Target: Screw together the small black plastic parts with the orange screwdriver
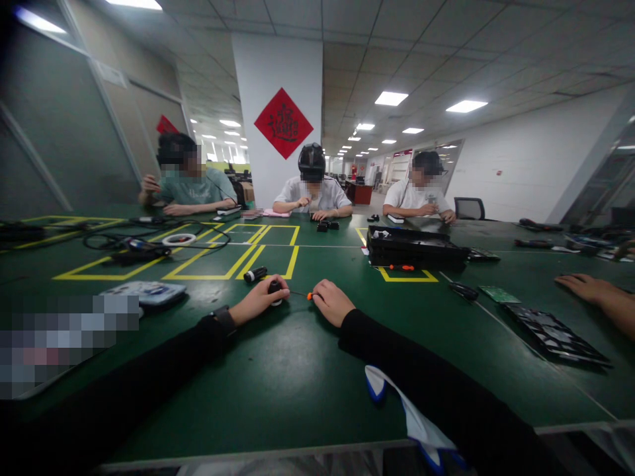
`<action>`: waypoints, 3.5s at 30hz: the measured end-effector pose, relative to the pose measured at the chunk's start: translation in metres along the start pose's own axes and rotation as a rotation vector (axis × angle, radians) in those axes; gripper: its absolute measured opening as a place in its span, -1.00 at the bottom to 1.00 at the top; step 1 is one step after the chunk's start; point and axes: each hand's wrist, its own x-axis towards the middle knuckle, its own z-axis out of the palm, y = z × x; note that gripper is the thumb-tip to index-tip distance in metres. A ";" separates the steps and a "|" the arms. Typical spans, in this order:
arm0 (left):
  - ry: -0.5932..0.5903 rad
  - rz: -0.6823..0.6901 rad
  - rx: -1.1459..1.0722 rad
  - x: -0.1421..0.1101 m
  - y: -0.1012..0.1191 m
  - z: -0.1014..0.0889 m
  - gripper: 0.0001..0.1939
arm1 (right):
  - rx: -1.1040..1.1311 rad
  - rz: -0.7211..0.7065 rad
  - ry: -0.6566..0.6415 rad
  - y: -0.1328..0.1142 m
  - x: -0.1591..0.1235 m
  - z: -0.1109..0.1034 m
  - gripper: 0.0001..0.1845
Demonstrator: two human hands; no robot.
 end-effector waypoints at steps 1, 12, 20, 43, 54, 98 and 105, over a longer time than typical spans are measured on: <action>-0.001 0.002 0.000 0.000 0.000 0.000 -0.74 | -0.001 -0.001 0.001 0.000 0.000 0.000 -0.84; -0.005 -0.004 0.001 0.000 -0.001 -0.001 -0.73 | 0.054 0.027 0.044 -0.003 -0.001 -0.002 -0.84; 0.008 -0.009 -0.014 0.000 0.002 -0.001 -0.76 | 0.011 0.074 0.002 -0.002 0.000 -0.001 -0.89; 0.000 -0.002 0.017 0.000 -0.003 0.000 -0.75 | -0.041 0.027 -0.034 0.000 0.000 0.000 -0.86; -0.021 0.034 0.072 0.000 -0.005 -0.001 -0.72 | 0.054 0.047 0.003 0.002 -0.001 0.002 -0.86; -0.015 0.020 0.009 0.000 -0.003 -0.001 -0.75 | -0.006 0.086 0.018 0.000 0.000 0.001 -0.90; -0.007 0.002 -0.003 0.000 -0.001 -0.001 -0.73 | 0.029 0.074 0.017 0.002 -0.001 0.000 -0.91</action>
